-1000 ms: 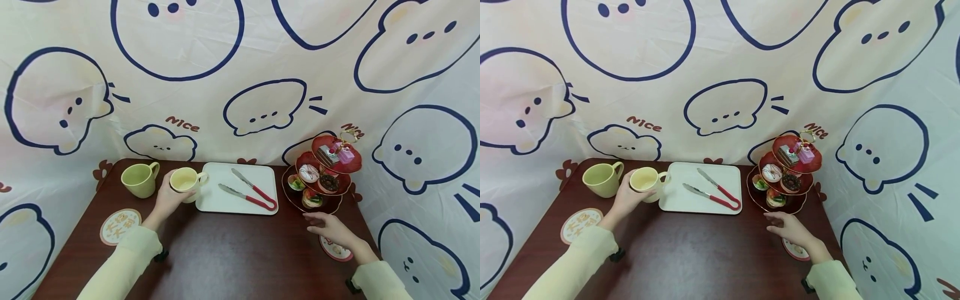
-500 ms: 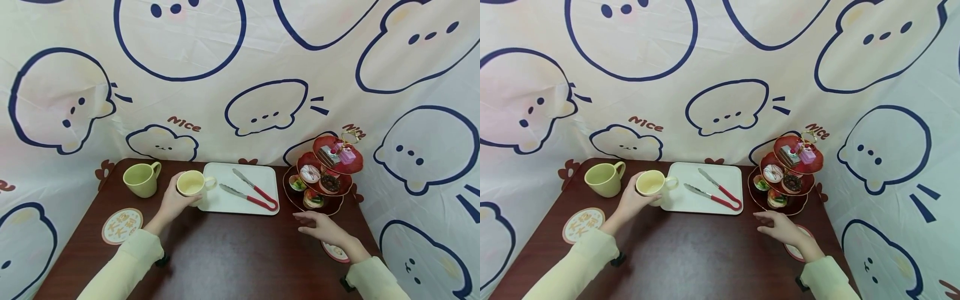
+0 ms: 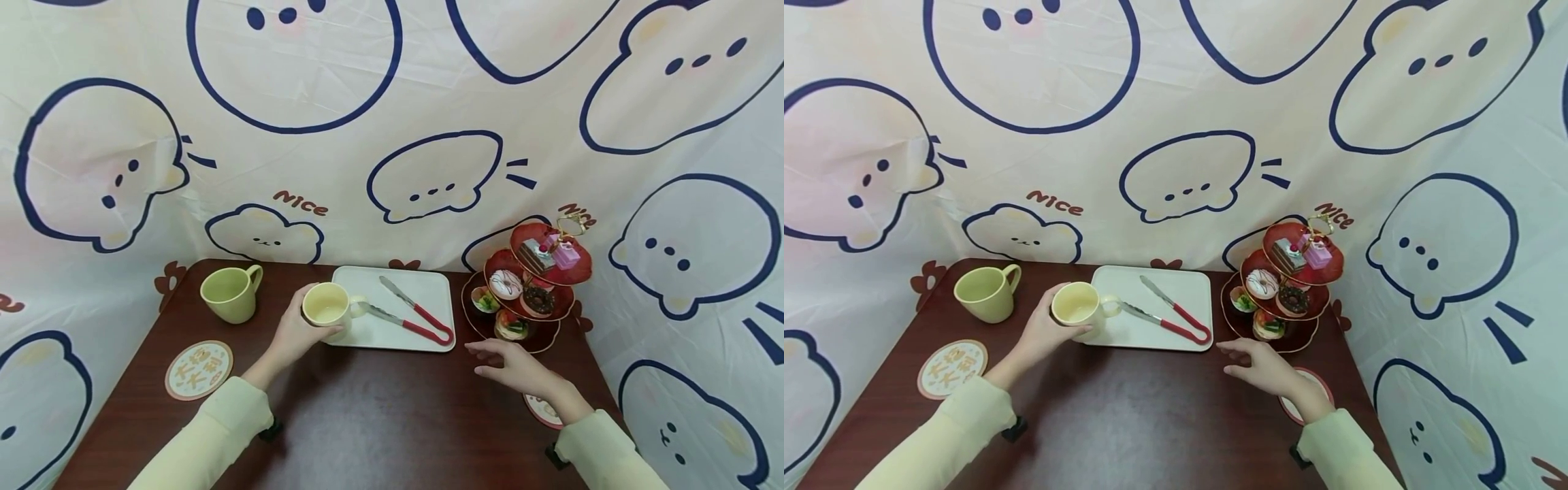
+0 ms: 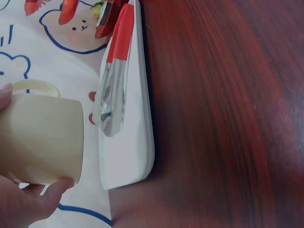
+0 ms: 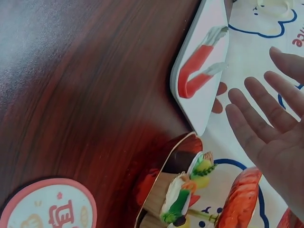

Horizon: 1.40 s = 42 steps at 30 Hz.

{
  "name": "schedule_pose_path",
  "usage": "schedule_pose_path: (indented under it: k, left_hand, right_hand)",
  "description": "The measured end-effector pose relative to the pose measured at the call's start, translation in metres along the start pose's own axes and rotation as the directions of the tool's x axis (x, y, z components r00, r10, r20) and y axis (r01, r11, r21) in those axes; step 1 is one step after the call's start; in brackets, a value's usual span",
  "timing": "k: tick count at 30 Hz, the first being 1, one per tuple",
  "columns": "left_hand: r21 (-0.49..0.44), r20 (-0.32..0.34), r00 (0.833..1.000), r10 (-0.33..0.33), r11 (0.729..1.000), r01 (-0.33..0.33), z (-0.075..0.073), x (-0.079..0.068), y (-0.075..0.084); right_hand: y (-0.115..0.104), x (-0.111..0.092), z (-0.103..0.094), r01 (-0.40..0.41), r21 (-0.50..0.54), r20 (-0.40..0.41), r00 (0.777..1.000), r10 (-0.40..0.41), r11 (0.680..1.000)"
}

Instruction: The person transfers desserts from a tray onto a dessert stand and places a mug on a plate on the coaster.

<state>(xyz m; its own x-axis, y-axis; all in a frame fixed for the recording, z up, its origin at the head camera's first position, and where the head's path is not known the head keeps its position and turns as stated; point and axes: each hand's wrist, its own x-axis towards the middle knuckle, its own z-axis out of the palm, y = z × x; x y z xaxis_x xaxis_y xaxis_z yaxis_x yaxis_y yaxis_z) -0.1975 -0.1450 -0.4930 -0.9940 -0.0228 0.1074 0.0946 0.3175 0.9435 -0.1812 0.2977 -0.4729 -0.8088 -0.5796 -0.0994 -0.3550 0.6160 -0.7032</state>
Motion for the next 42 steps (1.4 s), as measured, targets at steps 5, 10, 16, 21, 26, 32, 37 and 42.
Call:
schedule_pose_path:
  k: [5, 10, 16, 21, 26, 32, 37, 42]
  left_hand:
    - [-0.012, 0.023, 0.999, 0.025, 1.0, -0.025, 0.005, -0.002, 0.004]
    - [-0.018, 0.049, 0.998, 0.038, 0.999, -0.037, 0.011, -0.005, 0.009]
    - [-0.022, 0.105, 0.994, 0.039, 0.999, -0.037, 0.017, -0.01, 0.015]
    - [-0.023, 0.133, 0.991, 0.03, 0.999, -0.027, 0.024, -0.013, 0.019]
    - [-0.047, 0.139, 0.988, 0.068, 0.997, -0.062, 0.03, -0.016, 0.02]
    - [-0.056, 0.151, 0.983, 0.108, 0.993, -0.1, 0.036, -0.02, 0.023]
    - [-0.074, 0.183, 0.977, 0.114, 0.992, -0.102, 0.042, -0.022, 0.026]
    - [-0.1, 0.224, 0.967, 0.121, 0.99, -0.101, 0.048, -0.025, 0.028]
  right_hand:
    - [-0.008, 0.004, 0.0, 0.009, 0.006, 0.016, 1.0, -0.009, 1.0]
    - [-0.013, 0.008, 0.001, 0.025, 0.002, 0.023, 0.999, -0.025, 1.0]
    - [-0.018, 0.011, 0.008, 0.063, -0.027, -0.011, 0.998, -0.064, 0.998]
    - [-0.021, 0.015, 0.016, 0.102, -0.003, -0.056, 0.993, -0.102, 0.995]
    - [-0.026, 0.018, 0.018, 0.097, 0.033, -0.048, 0.994, -0.095, 0.995]
    - [-0.03, 0.022, 0.018, 0.088, 0.032, -0.046, 0.995, -0.087, 0.996]
    - [-0.035, 0.026, 0.017, 0.108, 0.034, -0.052, 0.993, -0.107, 0.994]
    - [-0.039, 0.031, 0.016, 0.118, 0.038, -0.06, 0.992, -0.115, 0.992]
